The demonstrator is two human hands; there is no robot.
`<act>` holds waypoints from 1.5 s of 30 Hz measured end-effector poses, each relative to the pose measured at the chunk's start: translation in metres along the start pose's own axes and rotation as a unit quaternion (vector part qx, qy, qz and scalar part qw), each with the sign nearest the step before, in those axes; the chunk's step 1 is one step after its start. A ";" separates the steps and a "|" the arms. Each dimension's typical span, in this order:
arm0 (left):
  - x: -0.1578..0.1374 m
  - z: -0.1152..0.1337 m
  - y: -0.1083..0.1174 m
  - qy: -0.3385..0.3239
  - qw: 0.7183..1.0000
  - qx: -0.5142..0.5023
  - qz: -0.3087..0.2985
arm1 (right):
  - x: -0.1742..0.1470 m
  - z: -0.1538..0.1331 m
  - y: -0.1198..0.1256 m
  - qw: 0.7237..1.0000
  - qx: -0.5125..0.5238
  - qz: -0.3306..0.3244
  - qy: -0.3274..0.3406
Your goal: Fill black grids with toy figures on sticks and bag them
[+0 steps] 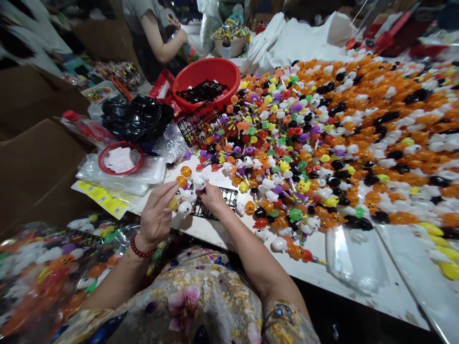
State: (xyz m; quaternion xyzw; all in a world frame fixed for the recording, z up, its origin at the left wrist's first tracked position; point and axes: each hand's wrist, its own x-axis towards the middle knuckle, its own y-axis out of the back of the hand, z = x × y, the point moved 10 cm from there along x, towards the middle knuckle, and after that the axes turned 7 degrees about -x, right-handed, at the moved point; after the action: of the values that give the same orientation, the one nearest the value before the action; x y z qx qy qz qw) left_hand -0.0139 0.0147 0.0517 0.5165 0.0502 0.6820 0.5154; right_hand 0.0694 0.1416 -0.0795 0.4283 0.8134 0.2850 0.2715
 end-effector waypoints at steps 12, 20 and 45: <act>0.009 -0.028 -0.051 0.014 0.991 0.038 -0.128 | 0.004 -0.024 -0.010 0.976 -0.195 -0.067 0.072; 0.013 -0.031 -0.049 0.018 0.991 0.050 -0.121 | -0.010 0.001 0.056 0.973 -0.224 0.040 0.033; 0.019 -0.037 -0.055 0.033 0.986 0.015 -0.161 | -0.018 0.004 0.047 0.964 -0.264 0.014 -0.029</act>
State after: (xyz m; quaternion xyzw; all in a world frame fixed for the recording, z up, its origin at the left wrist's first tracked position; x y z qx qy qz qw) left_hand -0.0054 0.0716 0.0139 0.4863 0.1598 0.6061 0.6088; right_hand 0.1066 0.1497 -0.0464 0.3612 0.6952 0.4808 0.3939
